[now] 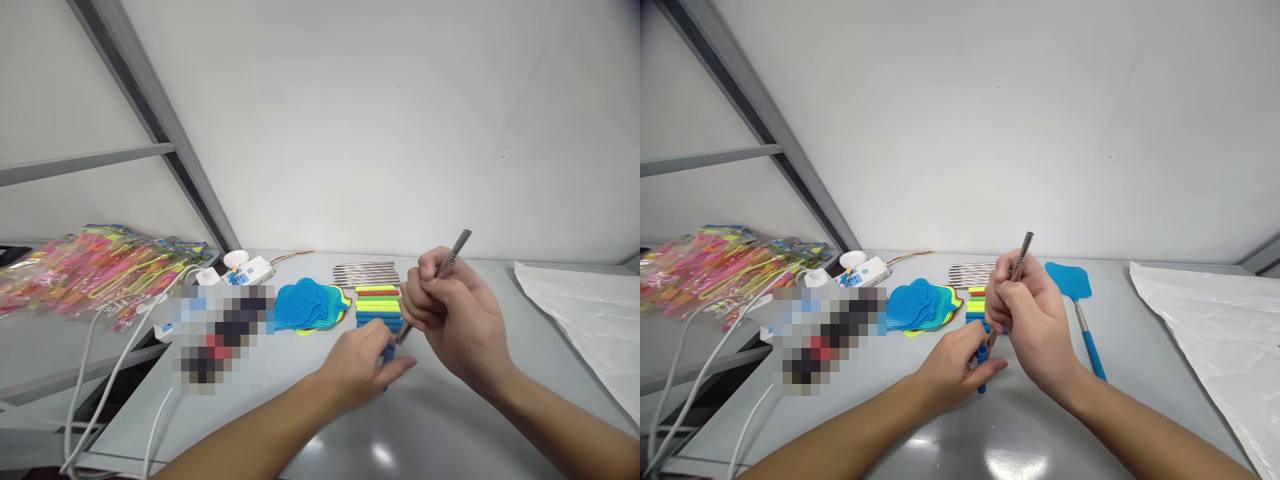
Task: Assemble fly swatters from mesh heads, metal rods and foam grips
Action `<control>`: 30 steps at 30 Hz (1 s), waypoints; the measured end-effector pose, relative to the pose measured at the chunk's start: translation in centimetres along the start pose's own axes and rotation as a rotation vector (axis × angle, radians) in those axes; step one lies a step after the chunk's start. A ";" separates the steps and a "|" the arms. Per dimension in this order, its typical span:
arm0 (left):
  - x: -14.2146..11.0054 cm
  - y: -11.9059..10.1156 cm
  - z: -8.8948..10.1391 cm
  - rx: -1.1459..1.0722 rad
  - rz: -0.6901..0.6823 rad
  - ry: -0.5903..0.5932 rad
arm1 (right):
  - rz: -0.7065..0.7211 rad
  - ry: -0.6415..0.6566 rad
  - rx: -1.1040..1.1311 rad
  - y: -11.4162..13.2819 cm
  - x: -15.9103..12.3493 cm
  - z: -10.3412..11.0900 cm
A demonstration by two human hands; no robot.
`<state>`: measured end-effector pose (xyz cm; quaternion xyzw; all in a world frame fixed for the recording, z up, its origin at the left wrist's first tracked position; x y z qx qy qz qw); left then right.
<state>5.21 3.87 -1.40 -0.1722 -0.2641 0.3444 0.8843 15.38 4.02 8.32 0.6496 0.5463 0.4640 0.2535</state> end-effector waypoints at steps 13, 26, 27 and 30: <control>0.0 -0.1 -0.4 -0.104 -0.021 0.044 | -0.109 0.029 0.158 -0.9 -0.8 -1.0; -0.2 -0.7 -0.5 -0.148 -0.124 0.033 | -0.156 0.097 0.054 -2.5 -2.2 -1.1; -0.2 -0.8 -0.5 -0.160 -0.124 0.039 | -0.177 0.100 0.042 -2.9 -2.4 -0.9; -0.3 -0.7 -0.7 -0.174 -0.113 0.070 | -0.264 0.130 -0.037 -3.8 -2.8 -0.5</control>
Point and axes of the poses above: each hand's wrist, its own x-axis towards the middle knuckle, its own z-axis out of the back of the hand, y = z × x, the point moved 6 cm from there along x, towards the middle knuckle, and after that the axes turned 8 degrees about x, right-handed, at the moved point
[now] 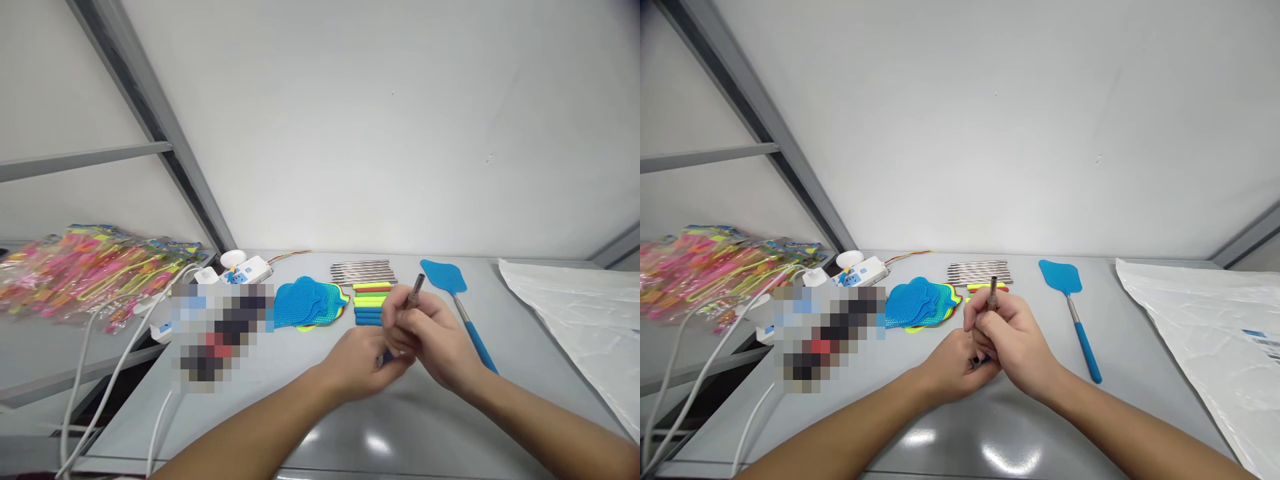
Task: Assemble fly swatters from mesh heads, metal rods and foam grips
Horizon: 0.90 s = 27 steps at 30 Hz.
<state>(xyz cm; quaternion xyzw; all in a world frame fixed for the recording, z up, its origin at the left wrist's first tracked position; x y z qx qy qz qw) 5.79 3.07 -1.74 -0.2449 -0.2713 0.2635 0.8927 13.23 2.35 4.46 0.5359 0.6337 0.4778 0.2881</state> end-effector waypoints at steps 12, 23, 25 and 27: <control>-0.1 -0.6 0.0 0.063 0.019 0.065 | -0.047 -0.048 -0.088 1.1 -0.3 -0.5; 0.1 -0.6 0.1 0.059 0.012 0.062 | -0.026 -0.106 -0.023 -0.6 -0.1 -0.6; 0.1 -0.5 0.0 0.060 0.008 0.055 | -0.019 -0.112 -0.033 -0.6 -0.5 -0.4; 0.1 -0.4 -0.1 0.058 0.004 0.064 | -0.021 -0.114 -0.040 -0.7 -0.6 -0.3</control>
Point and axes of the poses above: each hand's wrist, its own x-axis towards the middle knuckle, its own z-axis out of the back of the hand, y = z × x, the point moved 6 cm from there along x, towards the middle knuckle, and after that the axes turned 8 degrees about x, right-handed, at the moved point
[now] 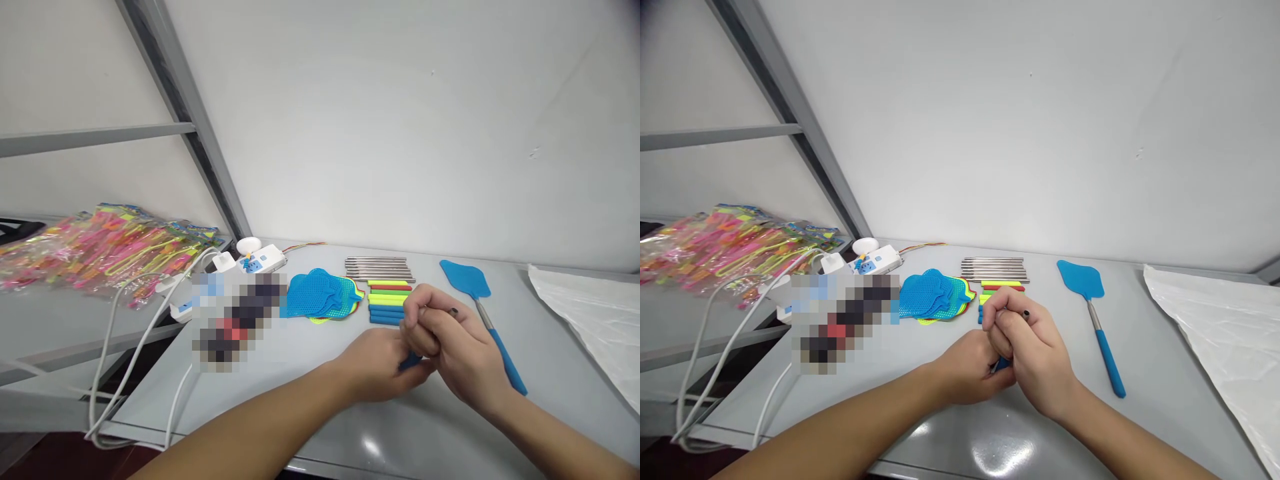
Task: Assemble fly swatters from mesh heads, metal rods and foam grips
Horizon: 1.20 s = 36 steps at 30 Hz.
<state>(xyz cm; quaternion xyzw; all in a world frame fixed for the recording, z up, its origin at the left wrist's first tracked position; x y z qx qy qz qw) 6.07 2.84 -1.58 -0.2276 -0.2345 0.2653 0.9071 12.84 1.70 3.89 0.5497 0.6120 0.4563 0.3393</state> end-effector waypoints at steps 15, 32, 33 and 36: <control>0.3 -0.8 -0.9 -0.234 -0.075 -0.015 | -0.018 -0.038 0.124 -1.0 0.1 0.8; -0.9 0.6 0.8 -0.236 0.137 -0.123 | 0.292 -0.488 0.417 6.1 2.2 7.4; -0.9 0.4 0.9 -0.204 0.095 -0.152 | 0.278 -0.483 0.436 5.7 2.3 7.5; -1.0 0.1 1.1 -0.133 0.002 -0.249 | 0.241 -0.484 0.477 4.6 2.4 7.8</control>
Point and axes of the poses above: each hand's wrist, its own x-axis towards the middle knuckle, its own z-axis out of the back of the hand, y = z × x, the point moved 6 cm from there along x, towards the middle knuckle, and after that the axes turned 8 degrees about x, right-handed, at the moved point
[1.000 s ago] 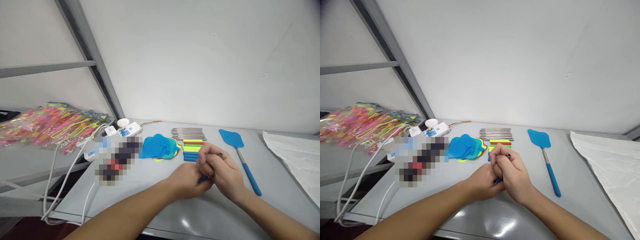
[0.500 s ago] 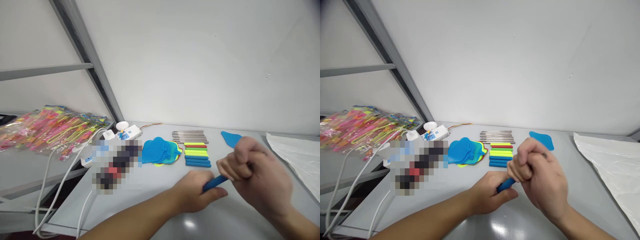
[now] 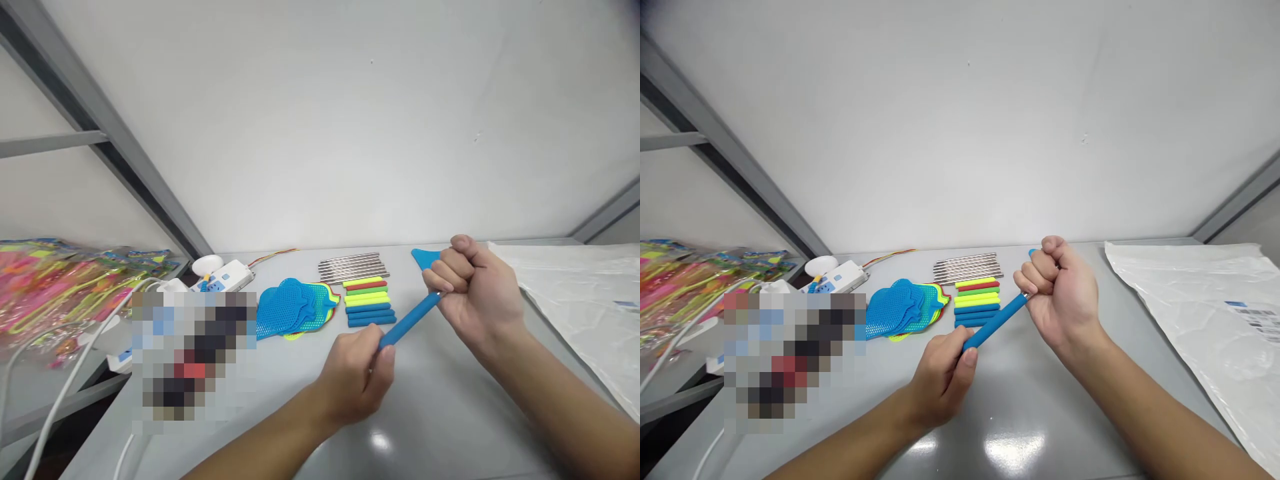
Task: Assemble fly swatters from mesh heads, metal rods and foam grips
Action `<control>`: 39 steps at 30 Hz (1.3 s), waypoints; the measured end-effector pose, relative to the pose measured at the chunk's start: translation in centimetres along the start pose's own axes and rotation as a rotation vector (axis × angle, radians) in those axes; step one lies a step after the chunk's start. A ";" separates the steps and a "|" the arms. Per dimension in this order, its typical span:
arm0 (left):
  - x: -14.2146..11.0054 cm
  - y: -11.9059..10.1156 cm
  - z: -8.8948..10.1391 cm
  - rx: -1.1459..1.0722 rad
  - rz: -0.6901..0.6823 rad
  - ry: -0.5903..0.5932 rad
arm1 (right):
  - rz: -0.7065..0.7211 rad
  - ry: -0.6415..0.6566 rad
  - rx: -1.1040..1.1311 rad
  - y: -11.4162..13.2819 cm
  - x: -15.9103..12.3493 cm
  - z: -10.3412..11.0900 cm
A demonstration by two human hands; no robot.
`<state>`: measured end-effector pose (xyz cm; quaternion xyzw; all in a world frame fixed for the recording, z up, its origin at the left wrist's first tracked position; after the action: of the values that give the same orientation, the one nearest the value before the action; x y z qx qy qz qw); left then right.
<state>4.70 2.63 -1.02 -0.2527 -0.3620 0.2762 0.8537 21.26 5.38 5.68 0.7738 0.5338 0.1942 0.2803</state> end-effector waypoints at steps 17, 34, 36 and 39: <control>3.0 0.9 -0.1 -1.230 0.530 -0.036 | 0.102 0.059 0.038 -0.9 -4.1 -0.5; 1.5 -4.6 0.4 -1.517 0.557 0.038 | 0.341 0.357 0.117 -0.2 -11.5 -4.2; 1.3 -5.2 0.1 -1.501 0.567 0.052 | 0.355 0.346 0.137 0.1 -11.9 -3.8; 0.9 -6.3 -0.1 -1.440 0.586 0.058 | 0.346 0.327 0.170 0.7 -12.0 -3.0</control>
<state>7.12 -1.29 3.36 -0.8375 -0.3483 0.1808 0.3803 15.67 -5.36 8.45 0.8329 0.4458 0.3163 0.0868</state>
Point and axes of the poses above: each hand's wrist, its own x-axis towards the middle knuckle, its own z-axis out of the back of the hand, y = z × x, the point moved 6 cm from there along x, towards the middle knuckle, and after that the axes turned 8 degrees about x, right-handed, at the moved point
